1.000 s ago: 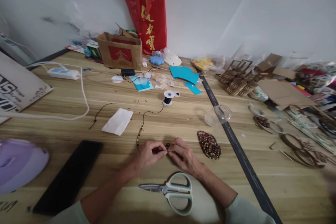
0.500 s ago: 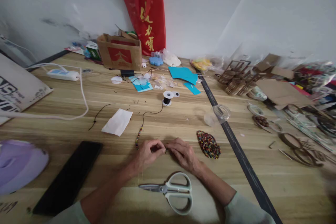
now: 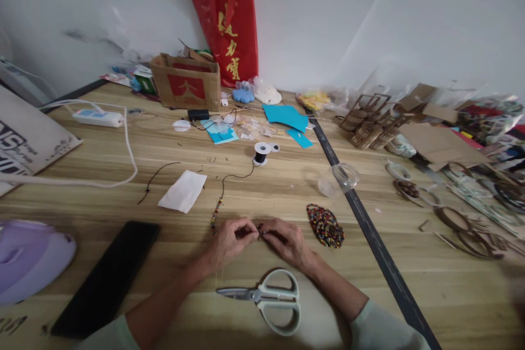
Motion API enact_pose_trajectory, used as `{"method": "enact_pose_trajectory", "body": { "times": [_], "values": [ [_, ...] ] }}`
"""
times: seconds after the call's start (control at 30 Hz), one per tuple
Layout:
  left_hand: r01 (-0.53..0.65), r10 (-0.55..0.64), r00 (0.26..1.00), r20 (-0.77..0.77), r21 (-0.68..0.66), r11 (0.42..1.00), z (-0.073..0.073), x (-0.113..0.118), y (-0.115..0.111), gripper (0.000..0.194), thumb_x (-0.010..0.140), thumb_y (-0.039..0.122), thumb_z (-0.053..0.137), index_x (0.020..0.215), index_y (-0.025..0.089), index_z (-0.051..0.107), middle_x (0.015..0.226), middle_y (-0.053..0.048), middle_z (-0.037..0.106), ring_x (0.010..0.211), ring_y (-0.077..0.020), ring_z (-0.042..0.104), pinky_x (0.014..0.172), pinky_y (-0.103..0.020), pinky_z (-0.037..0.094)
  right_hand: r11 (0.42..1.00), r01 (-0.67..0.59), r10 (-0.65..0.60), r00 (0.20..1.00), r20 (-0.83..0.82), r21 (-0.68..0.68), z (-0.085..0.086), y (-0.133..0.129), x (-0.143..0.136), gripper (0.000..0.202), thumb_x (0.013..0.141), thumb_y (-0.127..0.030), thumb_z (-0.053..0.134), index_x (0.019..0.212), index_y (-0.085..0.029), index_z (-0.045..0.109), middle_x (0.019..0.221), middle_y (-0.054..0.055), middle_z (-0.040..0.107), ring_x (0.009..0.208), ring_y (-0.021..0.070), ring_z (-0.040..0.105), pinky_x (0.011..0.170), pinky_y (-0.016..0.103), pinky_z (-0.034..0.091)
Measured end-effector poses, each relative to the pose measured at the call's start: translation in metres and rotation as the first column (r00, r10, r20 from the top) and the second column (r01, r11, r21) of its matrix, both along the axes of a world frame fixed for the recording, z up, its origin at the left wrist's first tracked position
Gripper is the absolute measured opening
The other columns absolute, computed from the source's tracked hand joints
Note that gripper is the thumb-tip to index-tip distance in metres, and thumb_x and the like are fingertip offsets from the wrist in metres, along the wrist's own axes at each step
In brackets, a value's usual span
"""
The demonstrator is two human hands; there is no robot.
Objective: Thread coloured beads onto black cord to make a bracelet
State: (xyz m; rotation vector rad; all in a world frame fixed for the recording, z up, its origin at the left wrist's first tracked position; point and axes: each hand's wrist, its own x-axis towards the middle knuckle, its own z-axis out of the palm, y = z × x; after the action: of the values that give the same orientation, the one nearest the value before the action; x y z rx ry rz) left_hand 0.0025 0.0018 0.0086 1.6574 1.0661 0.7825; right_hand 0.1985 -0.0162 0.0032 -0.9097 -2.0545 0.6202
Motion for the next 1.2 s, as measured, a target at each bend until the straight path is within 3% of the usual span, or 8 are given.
{"method": "enact_pose_trajectory", "body": {
  "times": [0.87,1.2],
  "values": [
    [-0.01,0.014,0.998,-0.063,0.056,0.998,-0.001,0.0007,-0.0016,0.01,0.074,0.02,0.058,0.068,0.016,0.065,0.065,-0.002,0.067,0.063,-0.014,0.058,0.063,-0.023,0.045,0.998,-0.062,0.062,0.998,0.003,0.018,0.0038,0.0006,-0.0015,0.012,0.095,-0.023,0.05,0.093,-0.018,0.061,0.084,0.007,0.067,0.079,0.015,0.063,0.073,0.025,0.052],
    [-0.006,0.01,0.997,-0.071,0.057,0.998,0.0053,0.0012,-0.0024,0.01,0.073,0.02,0.058,0.067,0.017,0.065,0.065,-0.001,0.067,0.062,-0.0142,0.058,0.062,-0.023,0.045,0.998,-0.056,0.056,0.998,-0.032,-0.003,0.0039,0.0,-0.0018,0.012,0.095,-0.023,0.051,0.092,-0.018,0.061,0.084,0.008,0.065,0.078,0.0153,0.062,0.07,0.026,0.051]
  ]
}}
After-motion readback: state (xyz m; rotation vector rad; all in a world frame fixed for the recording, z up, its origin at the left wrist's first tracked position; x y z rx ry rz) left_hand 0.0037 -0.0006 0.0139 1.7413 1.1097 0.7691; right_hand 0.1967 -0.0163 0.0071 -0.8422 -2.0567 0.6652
